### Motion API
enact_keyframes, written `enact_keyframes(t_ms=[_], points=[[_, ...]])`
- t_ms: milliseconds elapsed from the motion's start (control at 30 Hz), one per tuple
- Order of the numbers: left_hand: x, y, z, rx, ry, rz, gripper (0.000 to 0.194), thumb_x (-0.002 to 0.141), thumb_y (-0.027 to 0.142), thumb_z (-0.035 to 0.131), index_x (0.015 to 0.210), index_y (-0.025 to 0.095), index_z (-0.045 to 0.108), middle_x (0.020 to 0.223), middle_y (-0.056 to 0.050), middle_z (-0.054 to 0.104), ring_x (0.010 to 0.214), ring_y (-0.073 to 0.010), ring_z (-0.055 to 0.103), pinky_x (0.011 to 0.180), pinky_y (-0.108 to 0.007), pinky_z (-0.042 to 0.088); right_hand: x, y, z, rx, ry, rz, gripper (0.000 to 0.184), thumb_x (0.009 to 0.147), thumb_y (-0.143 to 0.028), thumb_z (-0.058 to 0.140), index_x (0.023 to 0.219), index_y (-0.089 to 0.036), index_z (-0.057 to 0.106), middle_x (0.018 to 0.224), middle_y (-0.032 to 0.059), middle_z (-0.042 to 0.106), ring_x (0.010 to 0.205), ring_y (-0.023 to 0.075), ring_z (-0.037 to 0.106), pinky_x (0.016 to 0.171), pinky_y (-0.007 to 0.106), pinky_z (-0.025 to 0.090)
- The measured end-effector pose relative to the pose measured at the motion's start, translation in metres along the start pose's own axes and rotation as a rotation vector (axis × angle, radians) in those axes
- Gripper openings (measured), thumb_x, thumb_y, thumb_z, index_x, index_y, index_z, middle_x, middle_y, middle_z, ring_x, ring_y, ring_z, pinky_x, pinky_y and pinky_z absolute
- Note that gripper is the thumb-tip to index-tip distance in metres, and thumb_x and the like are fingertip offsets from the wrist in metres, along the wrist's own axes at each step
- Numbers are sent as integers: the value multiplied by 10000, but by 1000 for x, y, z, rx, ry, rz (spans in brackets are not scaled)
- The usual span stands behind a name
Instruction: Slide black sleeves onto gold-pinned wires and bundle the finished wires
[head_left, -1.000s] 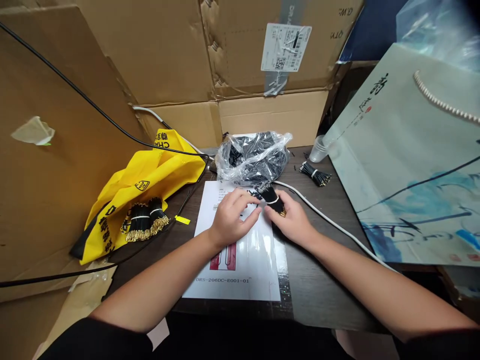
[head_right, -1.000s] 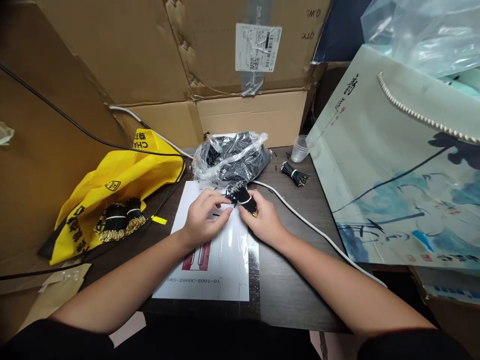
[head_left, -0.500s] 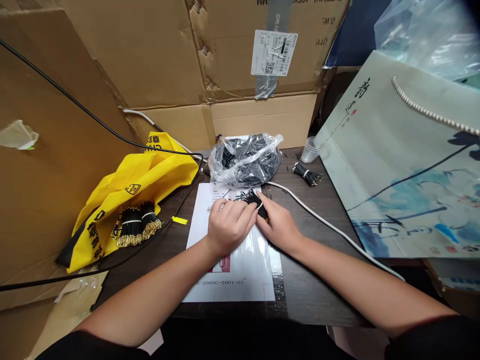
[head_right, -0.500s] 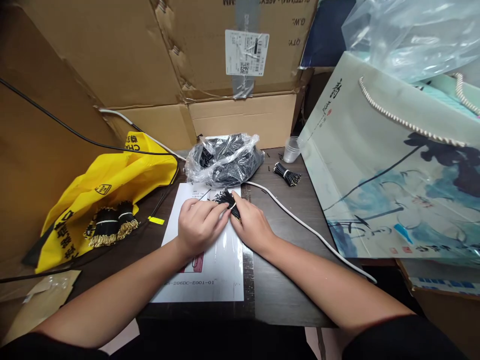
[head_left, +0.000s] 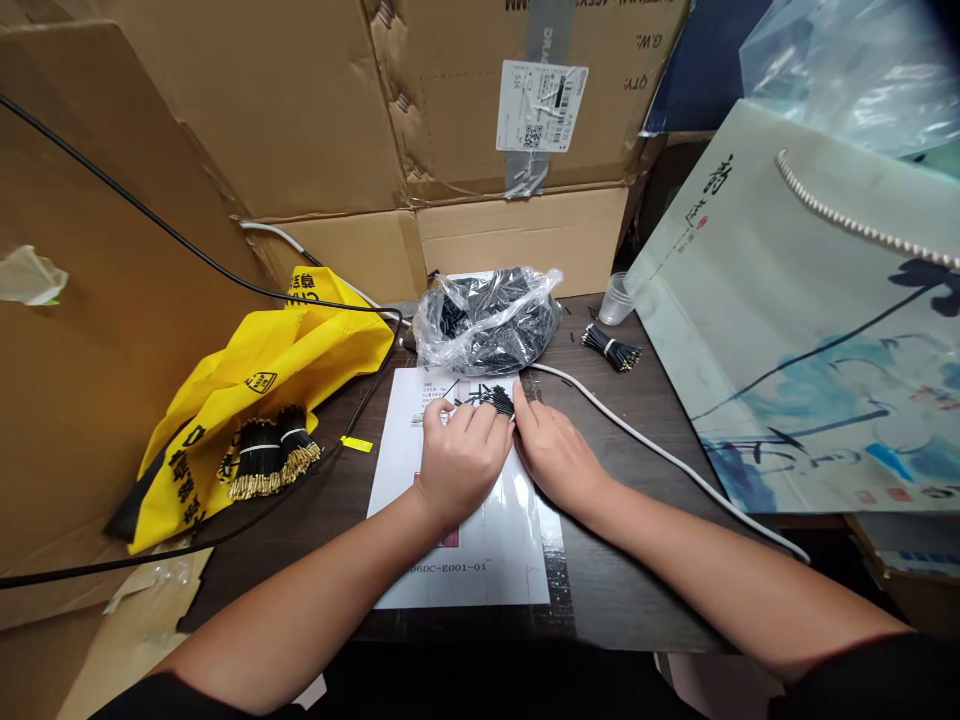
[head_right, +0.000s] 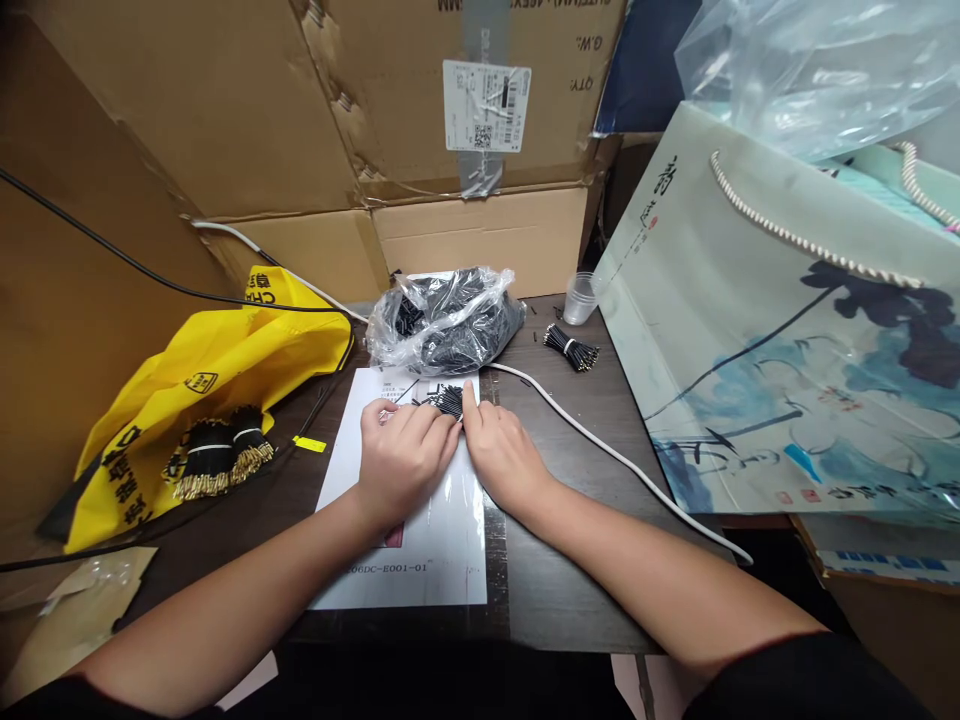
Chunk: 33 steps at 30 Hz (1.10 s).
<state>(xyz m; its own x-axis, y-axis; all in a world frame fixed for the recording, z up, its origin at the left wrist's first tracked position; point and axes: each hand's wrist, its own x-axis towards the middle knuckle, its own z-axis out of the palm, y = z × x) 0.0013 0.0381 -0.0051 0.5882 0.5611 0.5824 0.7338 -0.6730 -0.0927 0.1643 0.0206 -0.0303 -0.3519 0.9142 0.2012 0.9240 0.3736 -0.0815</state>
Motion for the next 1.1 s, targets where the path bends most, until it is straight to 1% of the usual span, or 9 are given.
enact_keyframes(t_ms=[200,300,400,467,600,733,833,967,1100], points=[[3,-1,8,28,-21,2,239,919,183,513,683,183,552,653,-30,534,647,-184,478,749,-414,294,3,-4,-6,-147,-56,-29,538,940,-48,336,1467,41,280,914,146,605,805,264,580,736,411,504],[4,-6,8,10,-36,14,217,900,177,516,687,180,559,665,-37,540,663,-190,487,738,-410,295,3,-4,-9,-179,-77,-48,528,938,-42,337,1459,39,307,902,142,606,796,262,582,720,406,497],[6,-13,8,20,-45,-14,195,876,165,516,685,177,557,682,-41,547,672,-189,495,775,-418,312,2,-4,-12,-207,-109,-56,512,935,-27,333,1442,40,338,900,145,607,794,265,585,710,402,487],[6,-17,8,27,-48,-37,192,866,164,518,676,175,550,684,-39,543,669,-187,496,791,-418,323,1,-3,-13,-214,-126,-47,473,941,-35,334,1406,25,392,915,152,608,806,270,587,711,402,479],[6,-22,9,-5,-59,-36,180,858,160,516,683,175,553,696,-43,545,680,-191,502,793,-414,340,2,-1,-15,-188,-137,-26,351,954,-66,352,1262,-32,517,938,153,603,824,275,579,722,400,458],[6,-28,10,0,-67,-50,165,861,166,512,703,171,561,714,-50,550,688,-198,508,805,-426,368,1,1,-17,-177,-133,-33,315,945,-65,375,1224,-53,521,924,138,591,814,273,561,721,397,437],[5,-38,12,6,-92,-88,151,845,156,521,698,171,556,719,-58,548,698,-212,518,804,-429,399,-1,4,-18,-171,-142,-41,301,938,-56,378,1199,-60,527,927,137,583,816,274,548,719,393,425],[3,-52,16,-64,-146,-171,108,778,114,557,693,179,545,737,-58,545,714,-216,528,717,-366,437,-3,11,-17,-159,-173,-23,283,930,-41,375,1152,-77,547,948,143,582,837,278,537,745,395,419],[1,-54,18,-181,-184,-226,104,767,118,569,698,186,531,744,-32,536,695,-185,523,654,-319,424,-3,18,-19,-96,-222,-16,291,938,-42,372,1167,-84,546,1002,148,583,892,276,535,804,390,422]])
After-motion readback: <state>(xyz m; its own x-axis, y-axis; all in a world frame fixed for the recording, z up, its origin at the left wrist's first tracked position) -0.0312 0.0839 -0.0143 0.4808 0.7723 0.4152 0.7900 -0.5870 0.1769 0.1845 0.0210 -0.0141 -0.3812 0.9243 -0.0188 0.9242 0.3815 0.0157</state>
